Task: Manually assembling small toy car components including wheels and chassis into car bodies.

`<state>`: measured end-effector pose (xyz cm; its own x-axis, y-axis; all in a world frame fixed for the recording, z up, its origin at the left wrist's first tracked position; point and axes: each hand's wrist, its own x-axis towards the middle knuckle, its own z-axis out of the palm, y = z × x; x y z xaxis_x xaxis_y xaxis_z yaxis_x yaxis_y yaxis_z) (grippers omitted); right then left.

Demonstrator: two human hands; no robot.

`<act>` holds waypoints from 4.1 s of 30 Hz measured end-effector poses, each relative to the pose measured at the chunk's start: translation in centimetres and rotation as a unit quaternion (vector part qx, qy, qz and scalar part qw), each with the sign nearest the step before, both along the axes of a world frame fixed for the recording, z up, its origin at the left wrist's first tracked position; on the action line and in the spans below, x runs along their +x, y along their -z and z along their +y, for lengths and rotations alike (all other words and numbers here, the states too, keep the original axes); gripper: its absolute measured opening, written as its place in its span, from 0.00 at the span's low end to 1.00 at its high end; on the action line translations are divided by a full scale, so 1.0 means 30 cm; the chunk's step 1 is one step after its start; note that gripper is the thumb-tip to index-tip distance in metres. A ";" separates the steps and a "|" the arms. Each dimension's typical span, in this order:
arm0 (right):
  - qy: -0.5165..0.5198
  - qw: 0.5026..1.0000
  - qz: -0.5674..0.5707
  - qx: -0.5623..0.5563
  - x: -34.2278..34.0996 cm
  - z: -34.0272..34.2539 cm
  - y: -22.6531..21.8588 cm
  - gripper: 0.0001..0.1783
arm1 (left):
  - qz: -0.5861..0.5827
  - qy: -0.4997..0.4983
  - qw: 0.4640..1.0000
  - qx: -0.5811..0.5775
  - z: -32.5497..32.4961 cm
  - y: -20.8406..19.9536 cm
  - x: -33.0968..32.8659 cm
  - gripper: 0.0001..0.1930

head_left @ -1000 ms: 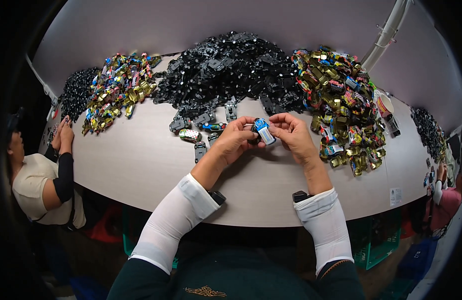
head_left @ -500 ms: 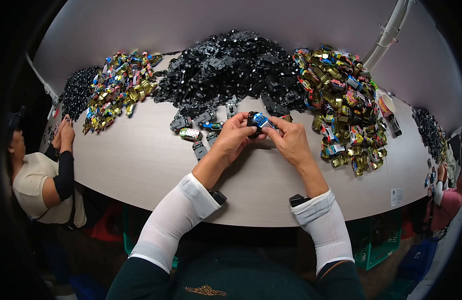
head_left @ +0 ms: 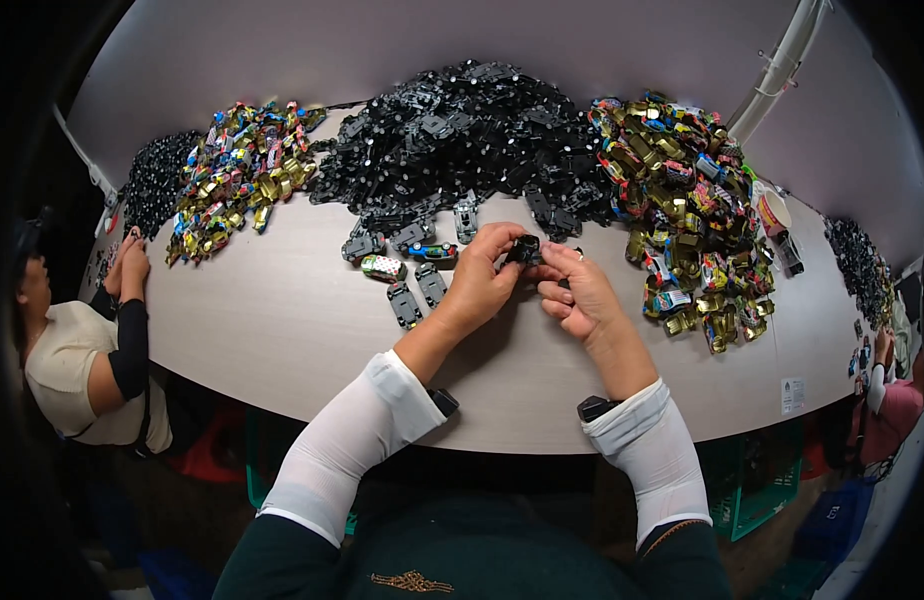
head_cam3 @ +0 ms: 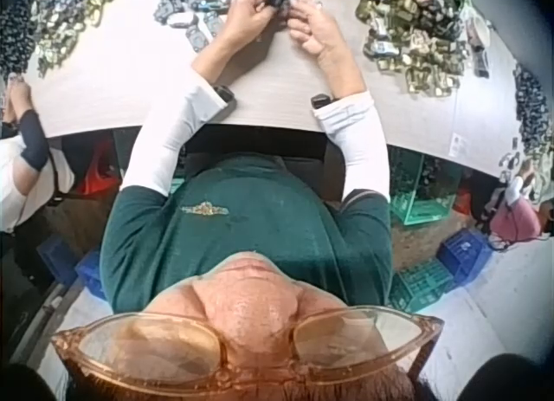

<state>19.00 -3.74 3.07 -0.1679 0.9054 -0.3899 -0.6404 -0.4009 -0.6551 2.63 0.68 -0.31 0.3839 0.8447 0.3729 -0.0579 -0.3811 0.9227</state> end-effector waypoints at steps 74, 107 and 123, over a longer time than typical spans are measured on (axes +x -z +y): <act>0.118 0.946 -0.261 0.155 -0.036 -0.003 -0.013 0.11 | -0.075 0.066 0.987 -0.123 -0.019 -0.041 -0.011 0.05; 0.077 0.725 -0.586 0.352 -0.067 -0.024 -0.001 0.28 | -0.094 0.031 0.975 -0.201 -0.009 -0.054 -0.023 0.18; -0.043 0.863 -0.473 0.175 -0.046 -0.020 0.019 0.18 | -0.123 0.008 0.932 -0.341 0.006 -0.100 -0.059 0.09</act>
